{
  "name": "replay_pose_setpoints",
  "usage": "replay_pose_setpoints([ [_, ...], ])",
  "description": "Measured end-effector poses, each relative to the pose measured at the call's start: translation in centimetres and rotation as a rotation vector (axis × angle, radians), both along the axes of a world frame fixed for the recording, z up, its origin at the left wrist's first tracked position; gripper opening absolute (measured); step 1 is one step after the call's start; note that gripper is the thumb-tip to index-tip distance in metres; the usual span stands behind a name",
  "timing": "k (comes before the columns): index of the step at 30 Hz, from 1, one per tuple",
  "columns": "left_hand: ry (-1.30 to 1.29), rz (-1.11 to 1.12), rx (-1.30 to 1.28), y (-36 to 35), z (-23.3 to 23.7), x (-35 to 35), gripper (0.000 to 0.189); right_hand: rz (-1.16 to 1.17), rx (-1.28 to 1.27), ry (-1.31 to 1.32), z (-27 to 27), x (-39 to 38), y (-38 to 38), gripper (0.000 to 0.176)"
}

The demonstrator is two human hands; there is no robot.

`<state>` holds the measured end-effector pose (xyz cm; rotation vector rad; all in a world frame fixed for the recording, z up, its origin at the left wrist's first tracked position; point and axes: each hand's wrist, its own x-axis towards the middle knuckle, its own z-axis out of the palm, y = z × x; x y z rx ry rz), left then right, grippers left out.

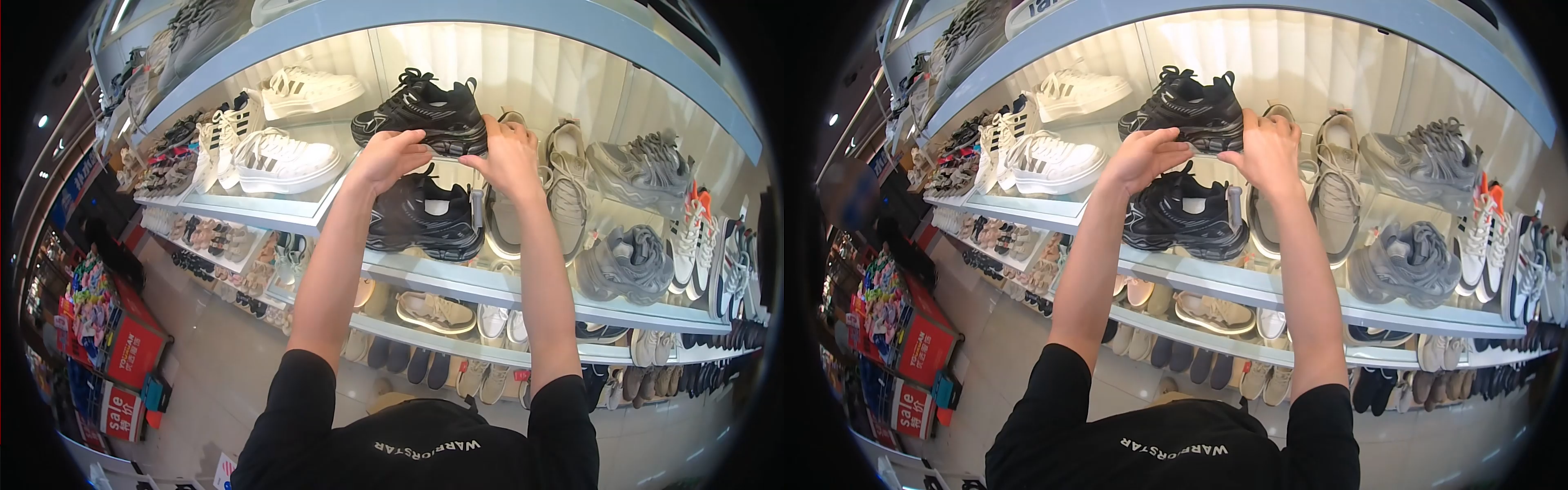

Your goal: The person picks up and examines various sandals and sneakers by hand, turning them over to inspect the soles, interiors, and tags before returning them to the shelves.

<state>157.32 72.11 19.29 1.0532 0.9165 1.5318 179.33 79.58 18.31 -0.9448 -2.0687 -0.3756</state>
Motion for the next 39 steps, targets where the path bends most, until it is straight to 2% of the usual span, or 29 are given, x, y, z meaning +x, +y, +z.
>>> replay_pose_setpoints([
  [2,0.521,0.258,-0.052,-0.4,1.1,0.3,0.063,-0.024,0.027,0.001,-0.3,-0.2,0.2,0.068],
  [3,0.520,0.256,-0.055,-0.5,1.6,0.6,0.063,-0.025,0.023,-0.001,-0.5,-0.2,0.3,0.068],
  [5,1.127,0.762,0.105,-0.2,2.6,0.7,0.062,-0.036,0.029,0.008,-0.7,-0.4,0.5,0.068],
  [6,1.217,0.845,0.130,0.6,2.6,0.2,0.077,-0.035,0.026,0.005,-0.7,-0.4,0.4,0.068],
  [7,1.215,0.846,0.127,1.1,2.2,-0.2,0.077,-0.036,-0.002,-0.006,-0.6,-0.4,0.3,0.069],
  [9,1.396,0.957,0.338,2.0,1.7,-0.8,0.096,-0.037,-0.025,-0.016,-0.4,-0.6,0.2,0.070],
  [10,1.397,0.957,0.342,2.7,1.5,-1.5,0.096,-0.050,-0.065,-0.029,-0.3,-0.7,0.1,0.071],
  [12,1.436,0.738,0.257,3.7,1.1,-2.9,0.111,-0.069,-0.106,-0.039,-0.3,-0.8,0.0,0.073],
  [13,1.437,0.733,0.260,4.0,0.7,-3.3,0.111,-0.069,-0.101,-0.032,-0.4,-1.0,0.0,0.072],
  [15,1.458,0.731,0.283,4.4,0.1,-3.8,0.124,-0.071,-0.097,-0.023,-1.0,-1.2,0.5,0.072],
  [17,1.475,0.745,0.295,4.7,-0.4,-4.0,0.127,-0.083,0.065,0.019,-1.9,-1.7,1.3,0.070],
  [21,1.538,0.793,0.350,4.5,-1.0,-4.1,0.137,-0.102,-0.018,-0.001,-1.2,-1.6,0.6,0.074],
  [25,1.585,0.778,0.296,3.5,-1.1,-3.6,0.135,-0.121,-0.072,-0.016,-0.9,-1.6,0.2,0.076],
  [27,1.622,0.806,0.399,3.6,-1.6,-3.9,0.140,-0.121,-0.066,-0.021,-0.9,-1.6,-0.1,0.078],
  [33,1.617,0.865,0.429,3.9,-2.3,-4.0,0.137,-0.240,-0.097,-0.124,-0.9,-1.9,-0.3,0.086],
  [39,1.590,0.889,0.410,4.1,-2.3,-3.4,0.133,-0.289,0.035,-0.025,-2.5,-2.6,1.7,0.084],
])
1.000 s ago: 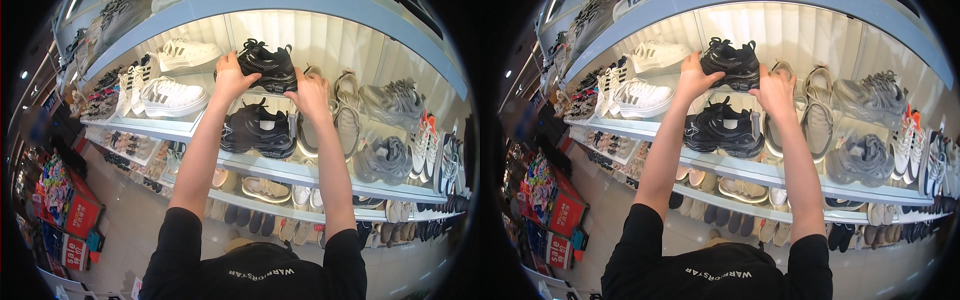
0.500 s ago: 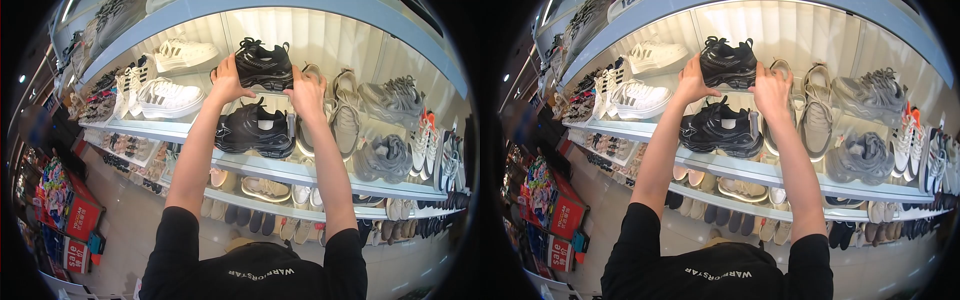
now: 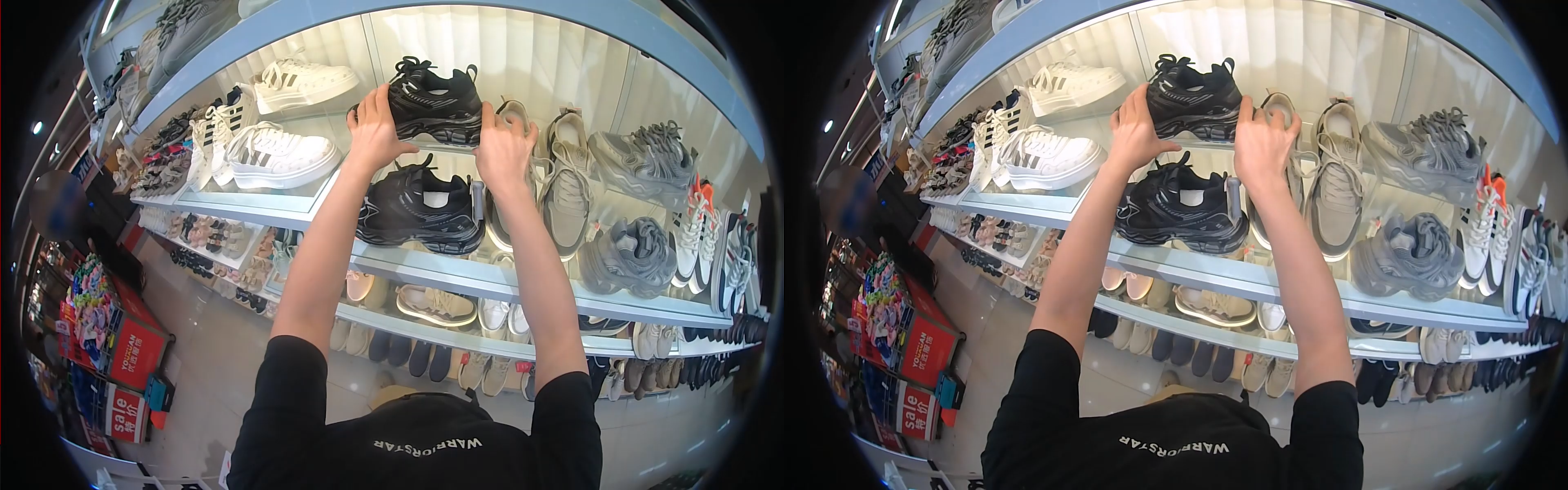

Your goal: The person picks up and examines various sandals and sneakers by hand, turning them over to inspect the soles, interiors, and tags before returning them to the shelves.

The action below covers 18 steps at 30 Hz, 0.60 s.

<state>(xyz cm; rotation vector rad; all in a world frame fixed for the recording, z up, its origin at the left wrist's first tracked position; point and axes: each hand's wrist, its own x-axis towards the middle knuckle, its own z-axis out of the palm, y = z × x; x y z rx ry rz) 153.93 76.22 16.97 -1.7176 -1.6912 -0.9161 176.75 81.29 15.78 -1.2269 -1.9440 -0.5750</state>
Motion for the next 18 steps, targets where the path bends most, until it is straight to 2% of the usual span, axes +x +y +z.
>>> replay_pose_setpoints([
  [7,0.012,-0.020,0.019,-0.5,0.7,-0.3,0.124,0.066,-0.028,0.020,0.3,0.9,0.3,0.076],
  [9,-0.078,-0.045,-0.090,-0.5,1.6,-0.8,0.110,0.110,-0.045,0.034,0.6,1.7,0.3,0.074],
  [11,-0.092,-0.037,-0.072,-0.3,1.6,-1.2,0.103,0.144,0.005,0.075,1.3,2.7,-0.2,0.049],
  [12,-0.102,-0.031,-0.051,-0.2,1.6,-1.5,0.097,0.147,0.005,0.072,1.6,3.0,-0.2,0.049],
  [14,-0.114,-0.018,-0.062,0.2,1.4,-1.8,0.095,0.136,-0.191,0.106,2.0,3.7,0.1,0.046],
  [18,-0.119,-0.014,-0.046,0.6,1.0,-1.9,0.089,0.061,-0.172,0.133,2.1,3.8,-0.2,0.042],
])
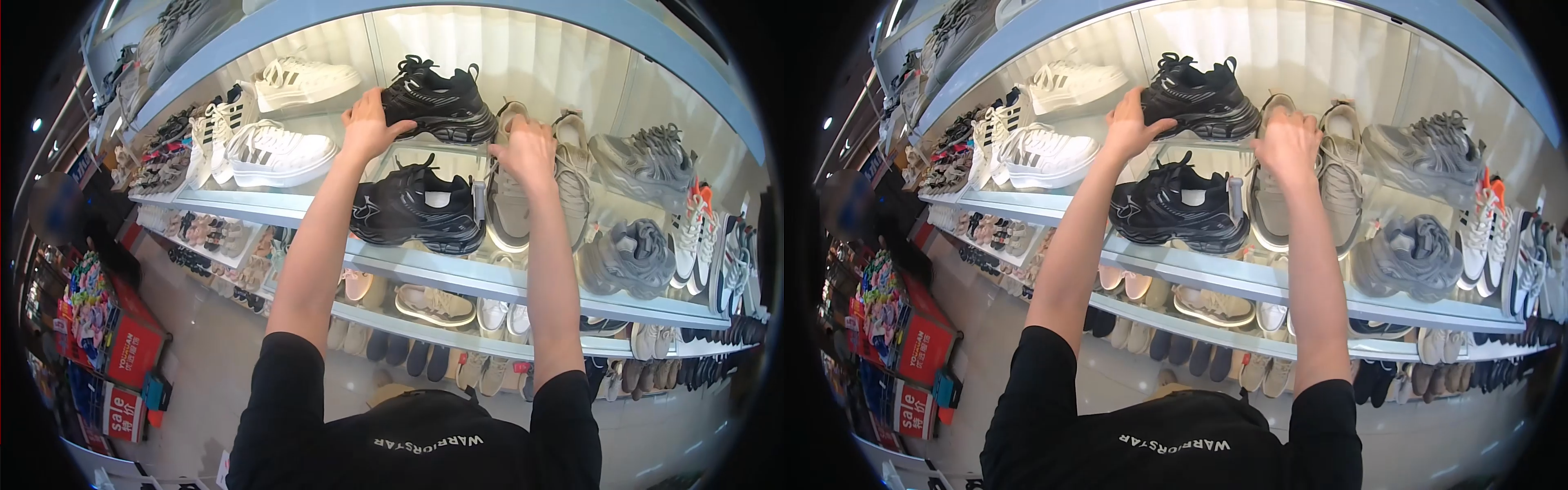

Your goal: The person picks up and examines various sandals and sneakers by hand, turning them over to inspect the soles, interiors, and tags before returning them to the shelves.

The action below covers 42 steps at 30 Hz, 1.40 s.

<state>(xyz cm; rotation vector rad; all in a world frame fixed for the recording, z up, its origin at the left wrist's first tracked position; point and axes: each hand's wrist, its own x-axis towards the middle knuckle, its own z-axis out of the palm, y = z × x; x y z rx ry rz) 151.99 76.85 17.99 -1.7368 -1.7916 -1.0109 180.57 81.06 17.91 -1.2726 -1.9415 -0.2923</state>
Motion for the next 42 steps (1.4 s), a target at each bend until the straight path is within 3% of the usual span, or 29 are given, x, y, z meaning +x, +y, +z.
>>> replay_pose_setpoints([
  [6,0.066,-0.015,0.074,0.4,-0.9,-0.1,0.086,0.047,-0.023,0.043,-0.1,0.2,0.4,0.025],
  [13,0.084,-0.013,0.129,-0.1,-0.8,-0.1,0.084,-0.001,-0.019,0.036,-0.3,-0.7,0.5,0.022],
  [16,-0.004,-0.005,-0.020,-0.1,1.5,-0.9,0.087,-0.005,-0.006,0.030,-0.2,-0.7,0.4,0.025],
  [20,-0.116,-0.033,-0.268,1.1,4.9,-2.5,0.106,-0.024,-0.037,-0.007,-0.2,-0.7,0.4,0.029],
  [26,0.031,-0.115,-0.420,1.1,5.3,-1.3,0.102,-0.027,-0.058,-0.026,-0.1,-0.6,0.5,0.031],
  [31,0.013,-0.238,-0.324,1.9,5.2,-2.2,0.088,-0.016,0.006,-0.001,-0.7,-0.8,1.0,0.020],
  [35,0.007,-0.274,-0.322,1.4,5.6,-2.5,0.077,-0.037,-0.036,-0.033,-0.6,-0.7,1.0,0.028],
  [42,0.012,-0.274,-0.258,1.6,4.6,-2.3,0.075,-0.015,0.018,0.003,-0.9,-0.9,1.1,0.018],
])
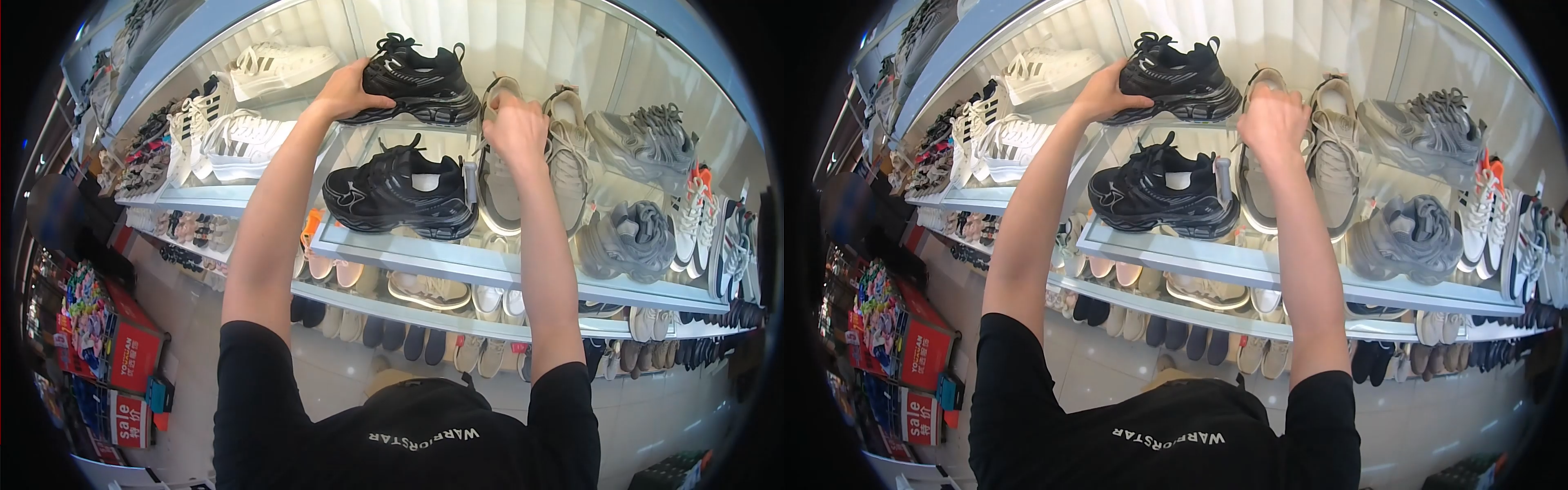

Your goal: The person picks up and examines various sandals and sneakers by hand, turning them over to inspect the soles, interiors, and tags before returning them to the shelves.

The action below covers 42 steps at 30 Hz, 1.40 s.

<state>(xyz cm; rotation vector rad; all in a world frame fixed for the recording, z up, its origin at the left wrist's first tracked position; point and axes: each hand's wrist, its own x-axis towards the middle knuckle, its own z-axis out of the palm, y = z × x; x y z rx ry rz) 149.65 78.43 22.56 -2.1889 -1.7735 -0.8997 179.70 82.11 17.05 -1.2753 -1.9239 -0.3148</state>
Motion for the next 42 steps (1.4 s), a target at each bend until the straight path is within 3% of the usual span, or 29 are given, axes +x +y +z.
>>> replay_pose_setpoints([
  [3,0.047,0.075,0.032,-0.4,0.1,0.5,0.078,0.005,0.006,-0.001,0.1,0.0,-0.2,0.018],
  [5,0.024,0.143,-0.057,-0.2,0.0,0.6,0.096,0.007,0.011,0.002,0.1,0.0,-0.2,0.018],
  [9,0.056,0.213,-0.002,-0.5,-1.3,1.6,0.098,-0.002,0.006,0.001,0.1,0.0,-0.2,0.018],
  [11,0.263,0.354,0.353,-2.2,-2.6,3.5,0.089,-0.002,0.007,-0.002,0.1,-0.1,-0.2,0.018],
  [12,0.262,0.355,0.351,-3.4,-2.8,4.4,0.089,0.005,0.007,0.001,0.2,-0.1,-0.3,0.018],
  [14,-0.017,0.115,0.423,-6.1,-2.9,6.5,0.080,0.003,-0.001,0.006,0.1,0.1,-0.2,0.018],
  [20,-0.252,0.069,0.311,-12.5,-8.8,9.3,0.069,-0.031,-0.058,-0.047,0.5,0.1,-0.8,0.028],
  [24,-0.293,0.145,0.225,-12.7,-13.7,8.3,0.064,-0.026,-0.012,-0.046,0.0,0.0,-0.2,0.028],
  [26,-0.164,0.192,0.295,-12.4,-15.9,7.5,0.059,-0.013,0.015,-0.027,-0.2,-0.1,0.0,0.028],
  [42,-0.146,0.172,0.412,-11.8,-17.5,6.9,0.055,0.017,-0.043,-0.041,0.4,0.3,0.0,0.037],
])
